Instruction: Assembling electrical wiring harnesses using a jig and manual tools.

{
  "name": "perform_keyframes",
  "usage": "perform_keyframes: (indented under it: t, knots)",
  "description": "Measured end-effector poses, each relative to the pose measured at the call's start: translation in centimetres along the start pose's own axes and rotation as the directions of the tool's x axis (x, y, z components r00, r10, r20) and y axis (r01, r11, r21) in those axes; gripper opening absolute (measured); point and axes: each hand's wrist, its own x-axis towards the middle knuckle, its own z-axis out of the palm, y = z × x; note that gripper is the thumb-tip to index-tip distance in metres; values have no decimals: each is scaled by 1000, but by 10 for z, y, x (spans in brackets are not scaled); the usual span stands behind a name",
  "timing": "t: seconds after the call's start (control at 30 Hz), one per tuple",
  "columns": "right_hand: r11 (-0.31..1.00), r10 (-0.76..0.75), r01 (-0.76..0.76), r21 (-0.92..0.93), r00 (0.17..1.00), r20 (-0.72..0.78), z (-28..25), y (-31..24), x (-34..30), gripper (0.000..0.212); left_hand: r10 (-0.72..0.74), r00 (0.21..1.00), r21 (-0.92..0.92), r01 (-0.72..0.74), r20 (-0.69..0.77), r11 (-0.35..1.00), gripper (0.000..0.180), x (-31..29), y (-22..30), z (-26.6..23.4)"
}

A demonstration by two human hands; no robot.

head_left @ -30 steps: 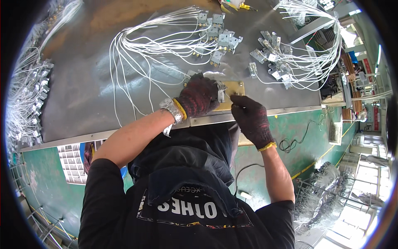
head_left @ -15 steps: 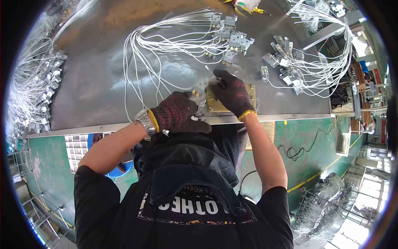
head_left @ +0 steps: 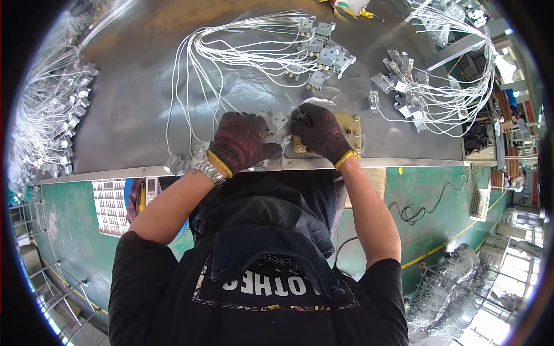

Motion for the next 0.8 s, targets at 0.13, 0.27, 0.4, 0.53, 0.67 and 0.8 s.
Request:
perform_keyframes:
  t: [0.13,0.27,0.4,0.53,0.67,0.8]
  knots:
    - [938,220,-197,286,974,-51,3,-10,-15,26,26,999,115,-23,-24,993,58,7,6,8]
    - [953,191,-151,264,973,-130,5,-8,-17,29,16,997,132,-27,78,991,62,11,14,6]
    - [834,328,-257,489,942,-64,1,-13,-23,26,44,995,154,-57,85,986,67,15,20,5]
    - [791,350,-232,566,931,-108,-10,-24,-45,23,149,985,123,-138,-84,983,69,14,26,16]
    - [911,289,-207,355,937,-195,-22,-34,-55,24,230,973,82,-226,-36,971,74,26,33,16]
    - [972,222,-201,120,954,-201,-23,-26,-60,25,278,946,7,-281,-170,960,64,44,40,23]
